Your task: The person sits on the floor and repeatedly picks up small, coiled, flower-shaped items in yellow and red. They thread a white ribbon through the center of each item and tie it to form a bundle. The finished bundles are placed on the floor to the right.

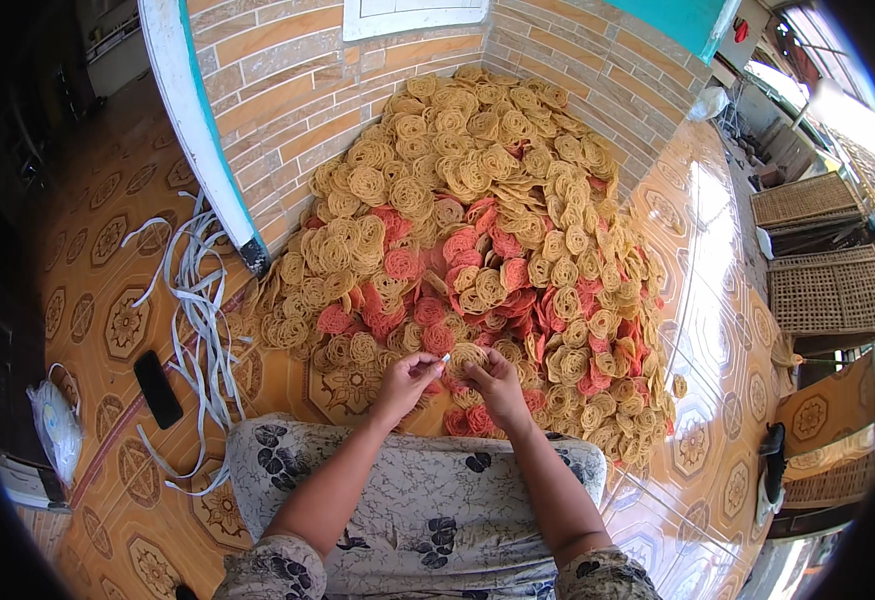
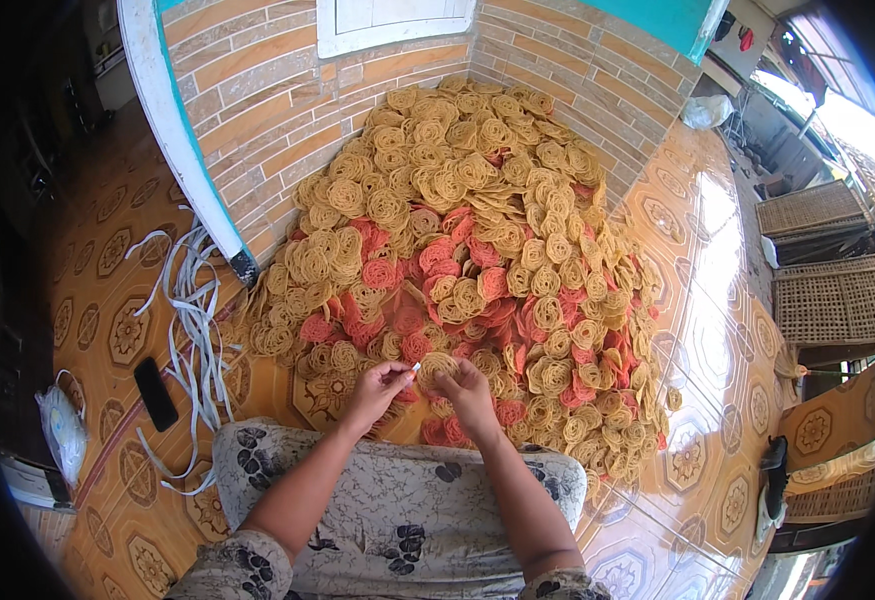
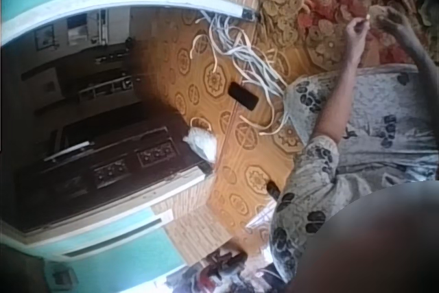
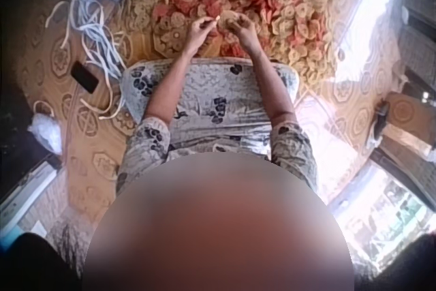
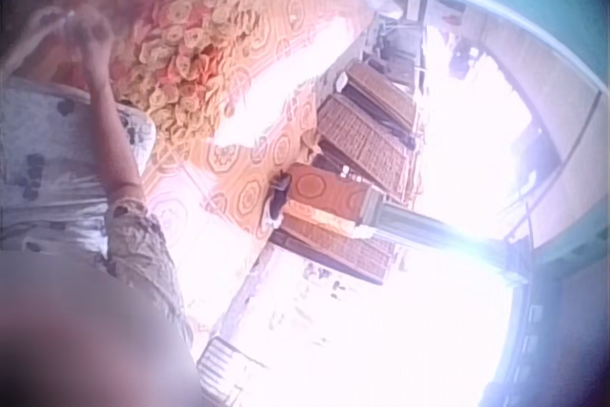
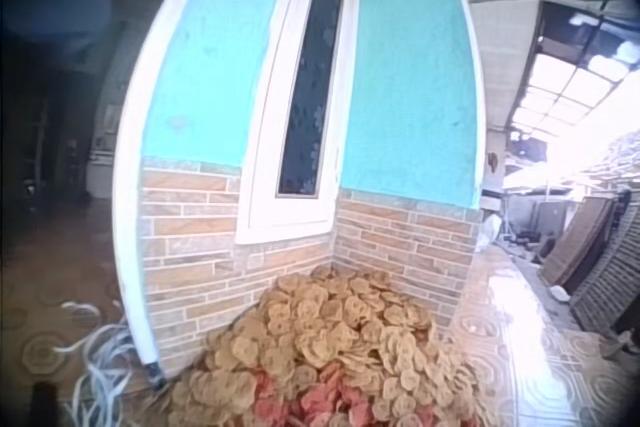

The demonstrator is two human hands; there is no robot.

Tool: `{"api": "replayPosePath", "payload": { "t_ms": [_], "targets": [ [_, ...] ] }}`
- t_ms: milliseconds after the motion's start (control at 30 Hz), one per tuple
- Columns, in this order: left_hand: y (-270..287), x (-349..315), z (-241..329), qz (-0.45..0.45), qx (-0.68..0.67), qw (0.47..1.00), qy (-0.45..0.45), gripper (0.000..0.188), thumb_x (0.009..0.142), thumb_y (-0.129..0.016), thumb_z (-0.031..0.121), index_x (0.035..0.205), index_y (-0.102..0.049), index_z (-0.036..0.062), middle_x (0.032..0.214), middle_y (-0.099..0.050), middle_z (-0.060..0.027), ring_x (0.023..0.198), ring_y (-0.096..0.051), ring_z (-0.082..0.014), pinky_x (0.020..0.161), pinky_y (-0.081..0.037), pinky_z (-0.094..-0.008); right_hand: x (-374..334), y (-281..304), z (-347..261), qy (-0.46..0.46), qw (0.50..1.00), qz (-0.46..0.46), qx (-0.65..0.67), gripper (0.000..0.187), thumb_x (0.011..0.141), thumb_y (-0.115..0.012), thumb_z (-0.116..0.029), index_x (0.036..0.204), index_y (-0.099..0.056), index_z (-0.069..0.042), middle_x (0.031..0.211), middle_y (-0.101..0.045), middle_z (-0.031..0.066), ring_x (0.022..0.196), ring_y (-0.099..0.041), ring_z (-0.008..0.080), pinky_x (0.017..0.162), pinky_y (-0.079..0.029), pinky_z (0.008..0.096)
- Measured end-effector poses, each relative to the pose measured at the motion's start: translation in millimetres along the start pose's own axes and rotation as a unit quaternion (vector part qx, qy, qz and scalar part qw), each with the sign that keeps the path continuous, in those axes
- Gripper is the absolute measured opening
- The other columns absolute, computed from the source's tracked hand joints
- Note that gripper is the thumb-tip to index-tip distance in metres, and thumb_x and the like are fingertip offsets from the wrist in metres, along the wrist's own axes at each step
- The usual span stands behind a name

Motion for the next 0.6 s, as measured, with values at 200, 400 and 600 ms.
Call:
{"api": "replayPosePath", "payload": {
  "t_ms": [200,400,600],
  "targets": [
    [-4.4,-1.0,-6.8,-0.015,0.027,1.000,-0.007,0.018,0.096,-0.062,0.012,0.106,-0.063,-0.0028,0.090,-0.067,-0.0039,0.077,-0.064,-0.0084,0.073,-0.051,-0.0223,-0.6,0.7,-2.2,0.023,0.999,0.012,-0.038,0.021,0.093,-0.057,-0.001,0.113,-0.055,0.004,0.104,-0.065,0.0070,0.087,-0.062,0.0105,0.076,-0.051,0.0249],
    [-5.7,0.9,-15.8,-0.011,0.000,1.000,-0.025,0.021,0.093,-0.066,0.019,0.102,-0.067,0.0006,0.082,-0.068,-0.0006,0.072,-0.060,-0.0047,0.064,-0.047,-0.0217,-2.3,-4.7,-7.1,0.037,0.997,-0.003,-0.062,0.023,0.092,-0.060,-0.003,0.114,-0.053,0.002,0.095,-0.063,0.0037,0.079,-0.058,0.0076,0.070,-0.048,0.0233],
    [-4.7,0.3,-16.6,-0.021,0.015,0.999,-0.018,0.022,0.093,-0.066,0.020,0.102,-0.066,0.0003,0.082,-0.067,-0.0003,0.071,-0.060,-0.0054,0.064,-0.047,-0.0227,-2.4,-2.8,-9.4,0.040,0.996,0.000,-0.076,0.021,0.092,-0.059,-0.003,0.111,-0.054,0.003,0.094,-0.065,0.0054,0.080,-0.059,0.0079,0.072,-0.049,0.0237]
  ]
}}
Point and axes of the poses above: each hand's wrist, its own x-axis towards the middle knuckle, its own y-axis out of the back of the hand, z = x × y, the point moved 7 cm from there along x, towards the middle knuckle
